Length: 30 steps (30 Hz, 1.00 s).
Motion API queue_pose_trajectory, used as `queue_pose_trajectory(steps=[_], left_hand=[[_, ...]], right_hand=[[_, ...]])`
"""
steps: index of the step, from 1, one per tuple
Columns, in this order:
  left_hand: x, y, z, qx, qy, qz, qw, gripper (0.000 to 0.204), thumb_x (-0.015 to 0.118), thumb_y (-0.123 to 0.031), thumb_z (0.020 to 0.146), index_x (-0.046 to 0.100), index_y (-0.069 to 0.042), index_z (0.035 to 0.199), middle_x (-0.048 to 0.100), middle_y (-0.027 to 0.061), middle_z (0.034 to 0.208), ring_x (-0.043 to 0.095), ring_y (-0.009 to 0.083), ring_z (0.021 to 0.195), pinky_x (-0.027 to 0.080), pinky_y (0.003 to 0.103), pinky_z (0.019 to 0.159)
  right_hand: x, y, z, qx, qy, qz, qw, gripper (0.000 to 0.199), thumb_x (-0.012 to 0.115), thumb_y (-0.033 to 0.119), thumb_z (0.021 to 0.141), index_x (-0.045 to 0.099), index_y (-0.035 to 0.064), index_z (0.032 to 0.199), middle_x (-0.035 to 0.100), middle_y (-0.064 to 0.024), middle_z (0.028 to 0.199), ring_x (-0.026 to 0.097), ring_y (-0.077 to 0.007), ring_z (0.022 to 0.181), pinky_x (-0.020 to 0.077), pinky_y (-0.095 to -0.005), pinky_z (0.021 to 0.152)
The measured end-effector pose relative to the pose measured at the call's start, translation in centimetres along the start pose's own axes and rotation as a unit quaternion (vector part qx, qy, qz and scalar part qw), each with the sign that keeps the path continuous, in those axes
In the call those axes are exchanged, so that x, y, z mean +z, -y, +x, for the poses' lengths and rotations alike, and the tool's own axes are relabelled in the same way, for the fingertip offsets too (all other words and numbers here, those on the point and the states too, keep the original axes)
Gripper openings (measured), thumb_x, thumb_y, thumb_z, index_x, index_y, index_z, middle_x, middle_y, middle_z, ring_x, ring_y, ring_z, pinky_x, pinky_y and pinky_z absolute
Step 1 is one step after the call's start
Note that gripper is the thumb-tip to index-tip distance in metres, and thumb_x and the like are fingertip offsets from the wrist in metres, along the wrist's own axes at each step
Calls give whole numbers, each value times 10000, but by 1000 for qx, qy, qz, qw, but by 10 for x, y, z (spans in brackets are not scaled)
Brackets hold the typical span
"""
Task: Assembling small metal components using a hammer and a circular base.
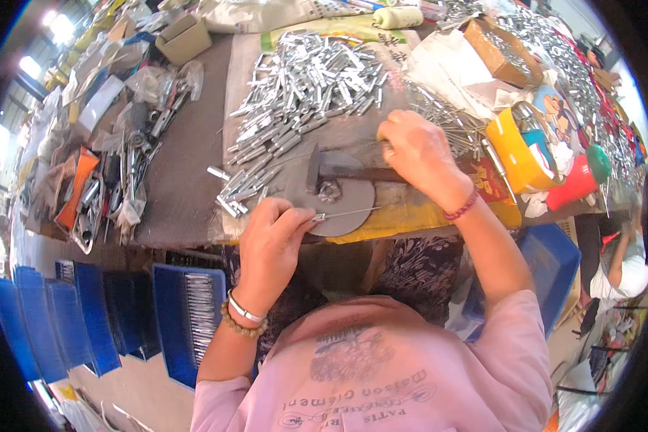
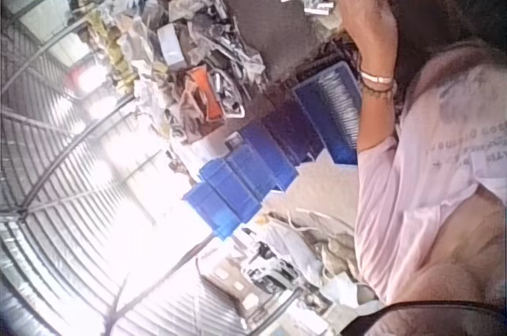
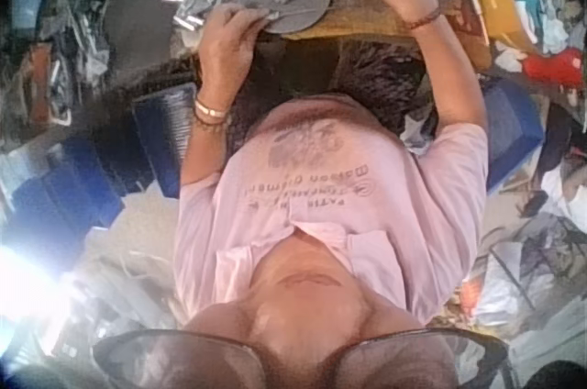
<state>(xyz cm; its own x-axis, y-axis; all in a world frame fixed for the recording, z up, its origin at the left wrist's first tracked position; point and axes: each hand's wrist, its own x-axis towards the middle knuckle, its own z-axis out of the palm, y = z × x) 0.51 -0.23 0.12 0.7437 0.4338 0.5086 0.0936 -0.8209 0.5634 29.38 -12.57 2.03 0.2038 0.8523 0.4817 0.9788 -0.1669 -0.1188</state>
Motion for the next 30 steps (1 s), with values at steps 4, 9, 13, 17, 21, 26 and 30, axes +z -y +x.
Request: queue_pose_trajectory(steps=[4,9,13,17,21,26,30], left_hand=[[0,5,-2,-3,10,8,1000,215,834,8,883,795,-64,1081,667,126,972,680,335,918,554,403,803],[-1,5,-2,-5,9,7,1000,214,831,2,873,794,-65,1074,665,117,971,678,337,918,556,411,794],[2,6,-3,7,-8,5,1000,192,842,-49,865,749,-88,1028,633,99,953,656,333,901,536,439,761],[3,8,-5,1,-10,3,1000,191,845,-49,860,743,-85,1018,630,98,950,655,332,901,536,438,760],[4,9,-5,10,-18,3,1000,203,850,-45,854,735,-81,1017,624,99,944,653,336,897,535,441,758],[3,8,-5,11,-18,12,1000,209,853,-40,851,729,-79,1014,621,101,943,651,339,893,532,446,753],[2,6,-5,-1,-12,9,1000,215,852,-22,847,756,-73,1032,645,108,955,666,340,904,543,433,768]], right_hand=[[-23,46,-8,139,40,260,955,166,760,24,912,723,-8,1071,771,-148,918,769,-351,817,604,-404,766],[-13,101,-33,101,24,409,906,175,761,-79,886,716,0,1036,720,-126,986,720,-332,856,591,-419,774],[12,108,-36,15,-51,325,944,172,782,-34,854,722,17,1006,717,-100,1107,677,-335,1064,520,-440,945],[17,110,-37,14,-46,310,949,153,781,-19,858,717,15,994,716,-92,1144,667,-326,1101,492,-443,986],[20,109,-38,4,-45,299,953,160,784,-10,868,716,19,1010,715,-96,1137,670,-324,1084,496,-442,968],[23,110,-37,0,-52,310,949,155,790,7,880,712,24,1013,711,-97,1129,670,-321,1079,493,-439,954],[23,110,-36,-1,-52,297,953,152,794,20,883,710,32,1009,709,-94,1122,671,-319,1076,491,-436,941]])
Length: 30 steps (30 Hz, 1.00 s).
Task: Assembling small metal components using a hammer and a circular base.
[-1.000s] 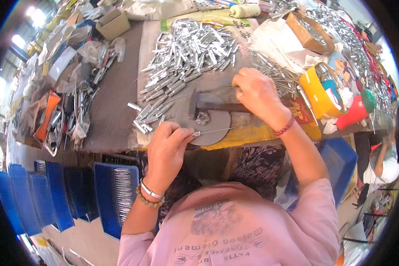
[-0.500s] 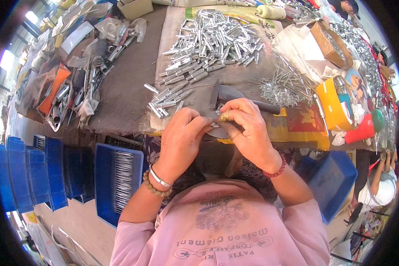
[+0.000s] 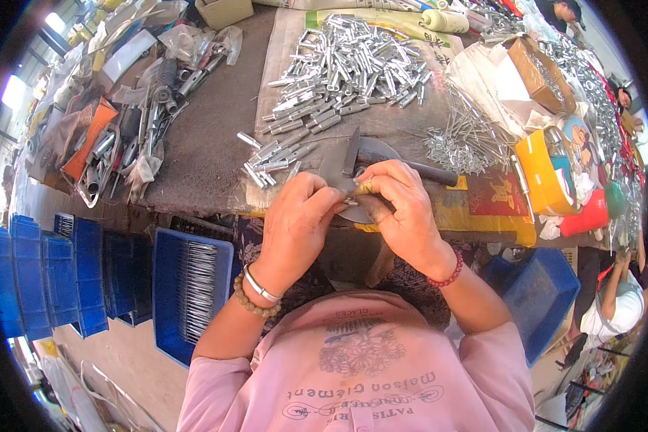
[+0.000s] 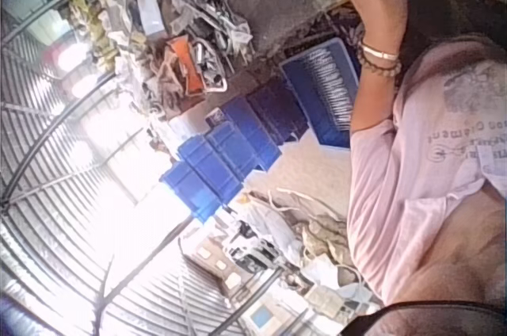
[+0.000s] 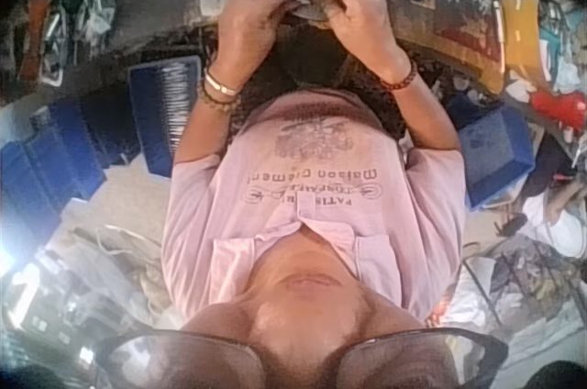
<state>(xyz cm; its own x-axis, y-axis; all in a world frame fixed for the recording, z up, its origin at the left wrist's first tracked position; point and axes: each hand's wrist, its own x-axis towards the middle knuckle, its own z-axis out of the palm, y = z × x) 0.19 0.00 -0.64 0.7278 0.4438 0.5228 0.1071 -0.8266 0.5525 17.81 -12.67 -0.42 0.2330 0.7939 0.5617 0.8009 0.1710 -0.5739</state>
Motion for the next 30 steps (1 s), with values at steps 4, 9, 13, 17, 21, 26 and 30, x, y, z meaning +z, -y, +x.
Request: queue_pose_trajectory(steps=[4,9,13,17,21,26,30], left_hand=[[0,0,-1,-7,3,5,1000,230,851,-1,843,782,-65,1052,666,114,965,681,337,912,555,419,780],[1,0,0,-4,-3,-5,1000,234,852,1,840,783,-63,1053,666,112,962,680,333,906,555,421,773],[3,1,-1,0,-12,-5,1000,240,852,3,836,788,-67,1057,667,112,964,681,331,908,557,418,774],[2,-1,-1,-4,-7,1,1000,238,850,-1,840,789,-69,1060,668,112,969,682,331,913,558,417,781],[2,-1,-1,-10,-2,-2,1000,234,849,-9,847,792,-68,1066,669,113,977,682,331,922,556,416,789],[3,0,-2,-7,-10,0,1000,235,846,-9,851,795,-66,1074,669,115,982,681,332,924,553,416,790],[3,-1,-2,-6,-10,-3,1000,229,845,-12,852,796,-65,1070,672,115,973,680,334,919,552,419,787]], right_hand=[[0,0,-1,-2,2,-9,1000,154,795,29,882,708,38,1009,709,-92,1124,671,-316,1076,490,-436,935],[-1,-2,-3,-4,-13,-14,1000,143,784,30,889,706,41,1008,705,-93,1122,668,-315,1079,490,-441,942],[3,-1,-2,-9,-16,-18,1000,132,771,35,901,700,39,1012,701,-95,1114,663,-322,1078,489,-445,948],[3,-2,-2,-11,-10,-17,1000,137,770,40,902,696,39,1018,700,-95,1113,661,-326,1074,487,-445,942],[3,-1,-3,-16,-10,-28,999,147,774,45,898,697,42,1023,698,-97,1111,663,-324,1070,485,-445,940],[3,1,-3,-16,-10,-31,999,143,773,50,902,697,44,1023,698,-96,1109,666,-323,1064,486,-447,939],[3,2,-4,-12,-17,-56,998,138,777,52,888,713,48,1010,701,-88,1113,670,-319,1065,491,-448,940]])
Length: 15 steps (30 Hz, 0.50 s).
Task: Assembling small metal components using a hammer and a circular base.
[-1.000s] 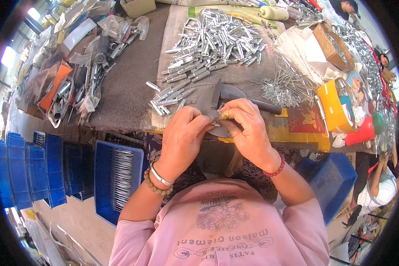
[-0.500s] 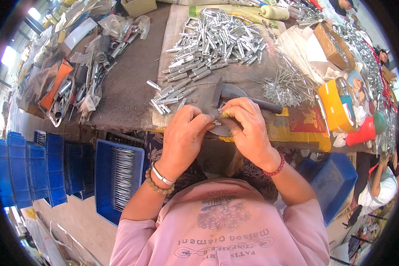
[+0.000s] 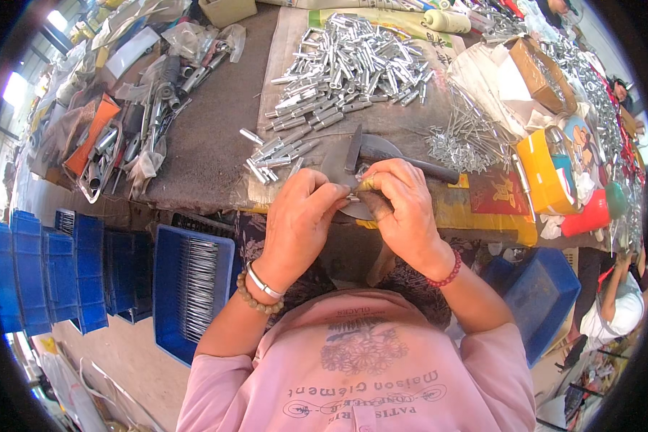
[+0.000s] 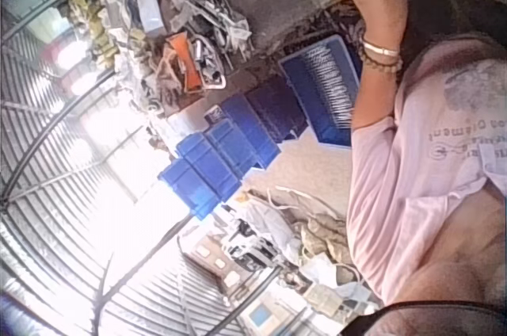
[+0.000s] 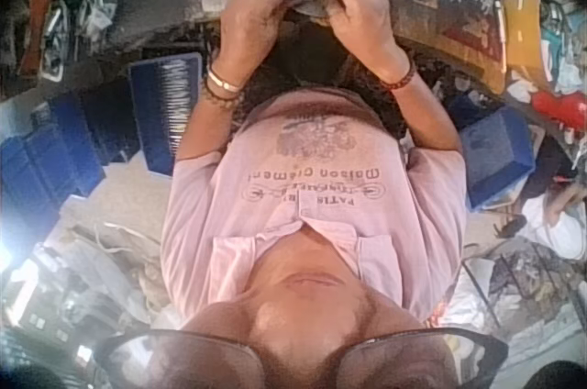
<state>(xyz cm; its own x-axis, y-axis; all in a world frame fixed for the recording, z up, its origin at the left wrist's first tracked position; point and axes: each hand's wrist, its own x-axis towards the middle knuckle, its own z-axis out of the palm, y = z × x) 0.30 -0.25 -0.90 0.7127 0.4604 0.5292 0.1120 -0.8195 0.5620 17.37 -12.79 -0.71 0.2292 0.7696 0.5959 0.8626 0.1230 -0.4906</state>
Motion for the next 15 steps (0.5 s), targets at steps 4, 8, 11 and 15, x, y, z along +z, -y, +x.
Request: queue_pose_trajectory(steps=[4,8,11,15], left_hand=[[1,1,0,2,-3,2,1000,229,846,-14,851,802,-67,1069,675,112,964,681,333,916,551,419,785],[1,3,-1,5,2,5,1000,233,849,-12,850,806,-69,1072,675,111,966,683,331,916,554,418,792],[1,0,-2,3,0,-2,1000,244,858,-7,851,810,-66,1083,677,114,967,683,324,916,557,408,797],[5,4,-3,-7,-14,-26,1000,250,863,10,861,814,-60,1096,682,119,973,681,312,904,558,395,794]], right_hand=[[-7,10,1,-35,20,-79,996,172,784,45,857,743,68,1022,715,-81,1135,681,-310,1096,505,-454,977],[-26,0,10,-38,8,-149,988,285,775,42,842,783,66,1126,736,-89,1192,689,-308,1146,517,-460,1008],[-43,-12,21,-15,34,-234,972,332,776,36,834,786,55,1166,733,-98,1158,688,-317,1155,524,-481,1011],[-54,-23,13,14,79,-191,978,382,746,-9,860,766,49,1237,691,-113,1103,704,-332,1116,567,-461,951]])
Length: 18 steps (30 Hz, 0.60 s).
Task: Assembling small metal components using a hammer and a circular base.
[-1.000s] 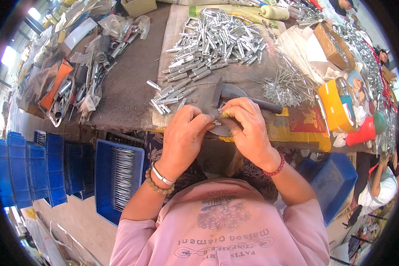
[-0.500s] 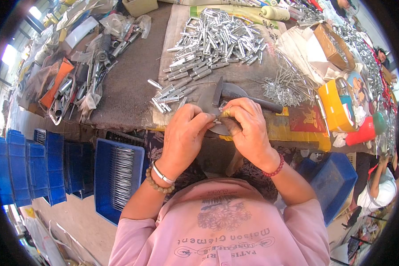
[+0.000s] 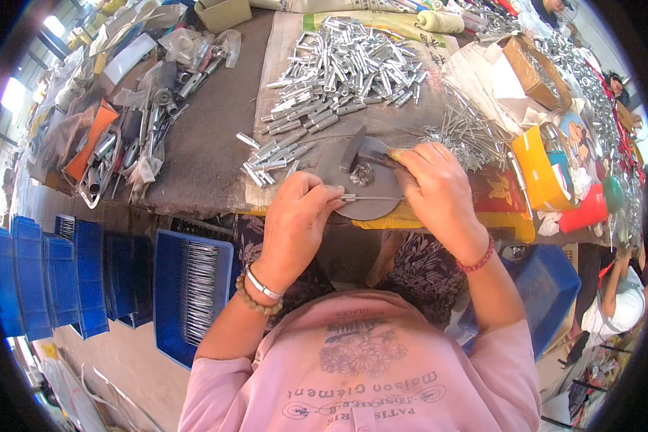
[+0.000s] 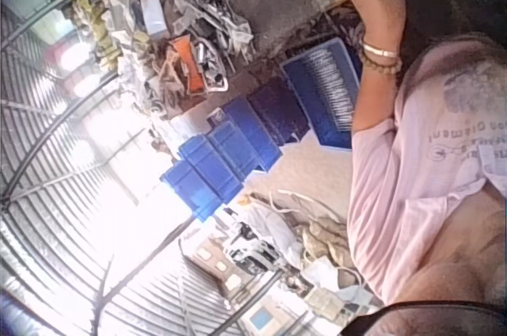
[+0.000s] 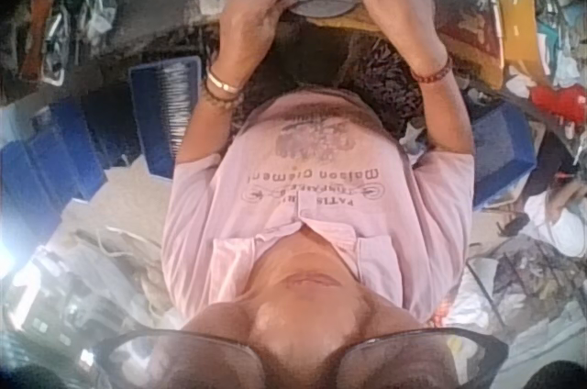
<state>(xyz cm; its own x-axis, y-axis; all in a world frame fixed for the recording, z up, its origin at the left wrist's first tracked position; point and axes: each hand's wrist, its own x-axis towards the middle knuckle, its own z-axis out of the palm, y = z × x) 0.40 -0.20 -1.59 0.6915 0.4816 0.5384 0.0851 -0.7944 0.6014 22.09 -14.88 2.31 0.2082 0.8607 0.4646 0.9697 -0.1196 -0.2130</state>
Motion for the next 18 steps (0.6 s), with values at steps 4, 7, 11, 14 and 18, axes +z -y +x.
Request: queue_pose_trajectory(steps=[4,7,11,14,18], left_hand=[[-1,-1,0,2,0,-2,1000,261,862,30,861,816,-59,1103,679,120,972,682,309,897,559,388,787],[0,1,0,10,-3,0,1000,281,877,2,840,788,-67,1097,658,113,953,671,331,890,551,425,764],[0,1,0,19,-8,-19,1000,282,878,5,842,787,-69,1099,655,108,951,669,324,882,549,417,756],[-1,2,4,30,-13,-13,999,285,880,7,841,786,-72,1098,653,103,945,668,320,876,548,416,750],[-2,0,1,14,-1,-7,1000,264,871,16,856,797,-60,1098,665,108,959,676,311,893,549,393,776]], right_hand=[[-22,18,-19,56,-36,71,995,435,731,-33,871,776,82,1288,677,-118,1107,729,-327,967,602,-434,816],[-34,31,-35,38,-17,88,995,512,729,-54,862,787,130,1336,663,-110,1084,726,-320,843,605,-424,719],[-32,38,-51,-17,-63,32,997,563,741,-29,868,780,170,1394,635,-81,1056,727,-289,847,597,-392,695],[-29,40,-50,10,6,80,997,544,745,-16,890,765,164,1403,627,-77,1034,722,-299,847,590,-420,692],[-25,38,-37,40,-20,105,993,503,735,-22,907,768,152,1378,635,-92,1044,719,-323,853,594,-435,710]])
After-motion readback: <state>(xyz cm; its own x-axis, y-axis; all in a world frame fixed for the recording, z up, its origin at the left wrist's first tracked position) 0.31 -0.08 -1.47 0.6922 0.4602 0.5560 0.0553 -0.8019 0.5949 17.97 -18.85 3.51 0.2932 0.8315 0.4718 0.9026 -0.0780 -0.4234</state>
